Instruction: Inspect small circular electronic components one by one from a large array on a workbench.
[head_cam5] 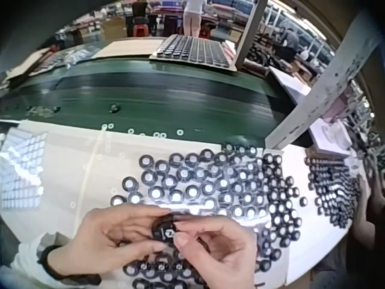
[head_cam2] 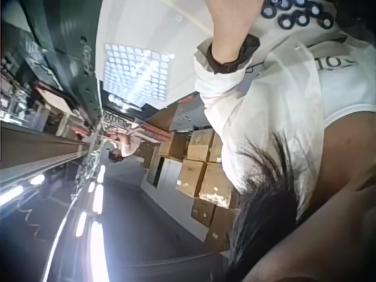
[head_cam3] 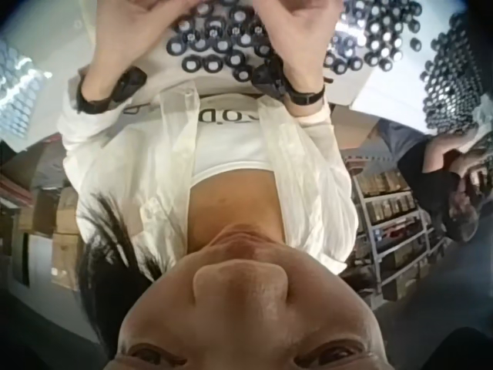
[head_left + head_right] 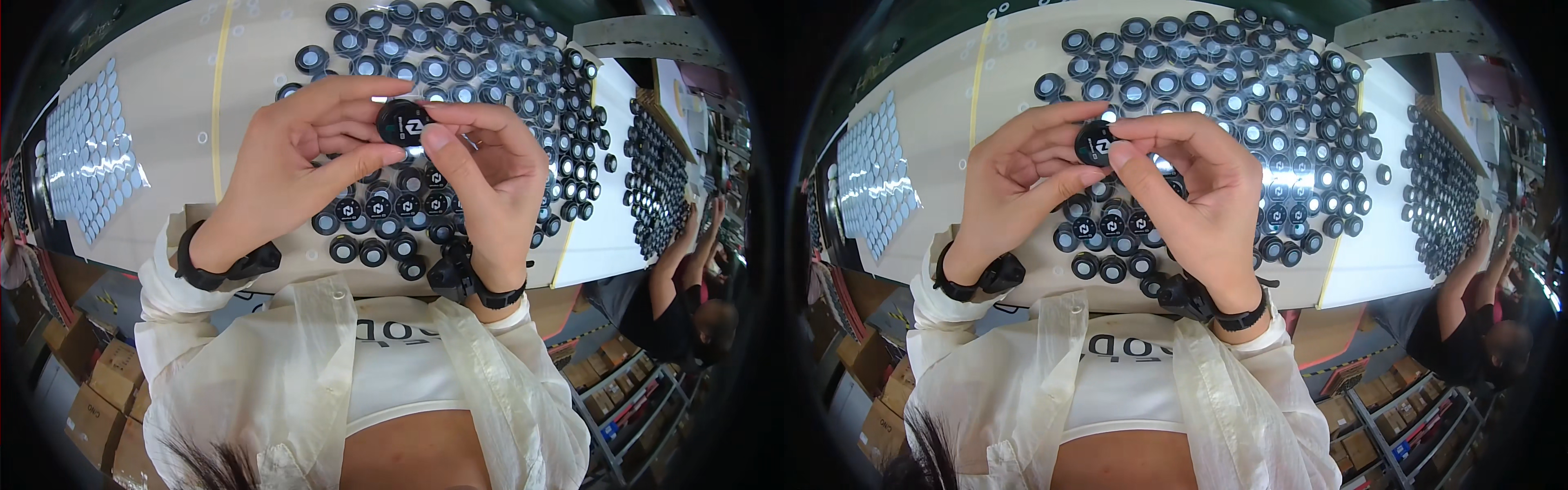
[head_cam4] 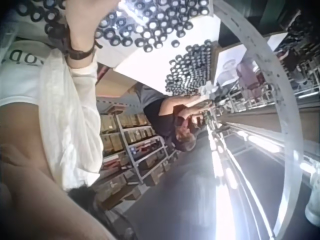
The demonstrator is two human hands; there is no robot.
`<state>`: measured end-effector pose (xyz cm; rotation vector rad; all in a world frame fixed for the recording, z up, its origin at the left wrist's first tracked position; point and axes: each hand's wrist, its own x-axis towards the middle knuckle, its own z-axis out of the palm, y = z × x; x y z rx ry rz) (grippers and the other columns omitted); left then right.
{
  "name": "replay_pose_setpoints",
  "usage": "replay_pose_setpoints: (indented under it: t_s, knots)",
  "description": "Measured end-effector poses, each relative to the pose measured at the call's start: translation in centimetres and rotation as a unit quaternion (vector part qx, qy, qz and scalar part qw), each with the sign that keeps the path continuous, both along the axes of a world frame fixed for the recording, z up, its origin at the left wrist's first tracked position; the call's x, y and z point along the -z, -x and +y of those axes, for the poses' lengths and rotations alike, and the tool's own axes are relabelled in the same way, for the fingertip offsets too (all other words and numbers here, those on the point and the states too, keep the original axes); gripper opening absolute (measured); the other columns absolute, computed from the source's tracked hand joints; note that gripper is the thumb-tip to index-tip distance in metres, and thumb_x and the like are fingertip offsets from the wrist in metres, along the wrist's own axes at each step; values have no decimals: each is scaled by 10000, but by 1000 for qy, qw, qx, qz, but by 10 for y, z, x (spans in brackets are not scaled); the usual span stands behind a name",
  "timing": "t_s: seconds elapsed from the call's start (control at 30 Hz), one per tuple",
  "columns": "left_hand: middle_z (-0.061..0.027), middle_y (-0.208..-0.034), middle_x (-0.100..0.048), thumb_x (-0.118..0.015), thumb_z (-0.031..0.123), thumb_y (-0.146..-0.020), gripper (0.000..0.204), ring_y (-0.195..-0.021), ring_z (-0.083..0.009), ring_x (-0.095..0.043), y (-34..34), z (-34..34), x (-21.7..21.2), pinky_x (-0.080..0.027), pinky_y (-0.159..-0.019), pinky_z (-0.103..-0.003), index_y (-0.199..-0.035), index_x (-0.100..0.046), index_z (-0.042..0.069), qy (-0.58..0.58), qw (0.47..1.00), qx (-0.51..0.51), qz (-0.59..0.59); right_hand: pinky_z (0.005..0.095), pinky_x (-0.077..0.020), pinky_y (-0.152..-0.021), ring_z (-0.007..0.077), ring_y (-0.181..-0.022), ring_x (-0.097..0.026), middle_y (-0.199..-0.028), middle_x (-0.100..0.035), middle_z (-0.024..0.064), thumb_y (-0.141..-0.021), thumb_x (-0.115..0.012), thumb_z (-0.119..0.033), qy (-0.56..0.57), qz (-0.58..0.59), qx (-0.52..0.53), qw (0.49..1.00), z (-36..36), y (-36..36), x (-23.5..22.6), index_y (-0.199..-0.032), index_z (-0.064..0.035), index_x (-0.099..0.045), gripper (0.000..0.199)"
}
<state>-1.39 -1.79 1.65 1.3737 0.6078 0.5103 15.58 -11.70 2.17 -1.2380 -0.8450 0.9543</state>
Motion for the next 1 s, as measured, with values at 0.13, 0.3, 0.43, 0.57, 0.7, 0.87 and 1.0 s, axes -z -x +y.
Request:
replay_pose_setpoints:
  t_s: [0.13, 0.3, 0.43, 0.57, 0.7, 0.87, 1.0]
  knots:
    - [-164, -1123, -714, -692, -102, -862, 468, -987, -182, -712, 0, 0, 2, -578, -849, -265, -1312, -571, -56, -19, 1000, -22, -7, 279, -558, -874, 151, -934, -688, -1009, -722, 127, -858, -728, 69, 4, 2, 8, 1000, 1, 3, 4, -1048, 57, -703, 192]
    - [-174, -1112, -713, -694, -114, -853, 447, -985, -189, -715, -1, -2, 2, -586, -858, -270, -1285, -591, -64, -23, 999, -38, 0, 269, -564, -864, 157, -956, -692, -1032, -727, 143, -854, -729, 80, -3, 11, 8, 1000, 1, 3, 6, -1052, 64, -703, 200]
    - [-176, -1123, -709, -689, -118, -855, 448, -984, -190, -715, -1, -3, 4, -587, -857, -269, -1291, -595, -65, -30, 999, -36, -23, 264, -567, -856, 162, -958, -697, -1033, -731, 151, -852, -731, 82, 11, 13, 10, 1000, 0, 3, 4, -1053, 71, -704, 203]
    - [-170, -1129, -705, -679, -122, -862, 458, -987, -186, -712, 0, -3, 4, -586, -865, -271, -1307, -595, -63, -60, 998, -29, -3, 267, -570, -853, 162, -955, -700, -1021, -733, 150, -850, -732, 81, 20, 14, 10, 1000, 1, 2, 4, -1053, 74, -708, 205]
    - [-155, -1134, -704, -674, -123, -865, 451, -987, -179, -709, 0, -3, 5, -586, -863, -271, -1305, -609, -54, -87, 996, -20, 17, 263, -562, -842, 145, -933, -695, -1007, -739, 130, -847, -740, 62, 22, -21, 5, 1000, 2, -1, 7, -1034, 56, -730, 187]
    - [-138, -1110, -708, -684, -107, -868, 434, -971, -156, -704, 0, -3, 11, -579, -852, -260, -1294, -627, -42, -117, 992, -26, 36, 267, -542, -827, 148, -911, -692, -992, -744, 118, -823, -762, 37, 22, -93, 1, 995, 3, -1, 17, -1025, 11, -753, 204]
    - [-139, -1249, -674, -741, 70, -881, 449, -1083, -189, -694, 2, 11, 11, -553, -942, -317, -1318, -644, 97, -73, 996, -8, 44, 314, -535, -826, 229, -914, -699, -992, -737, 129, -801, -765, 6, -10, -253, 25, 967, 9, 4, 22, -1080, -21, -746, 281]
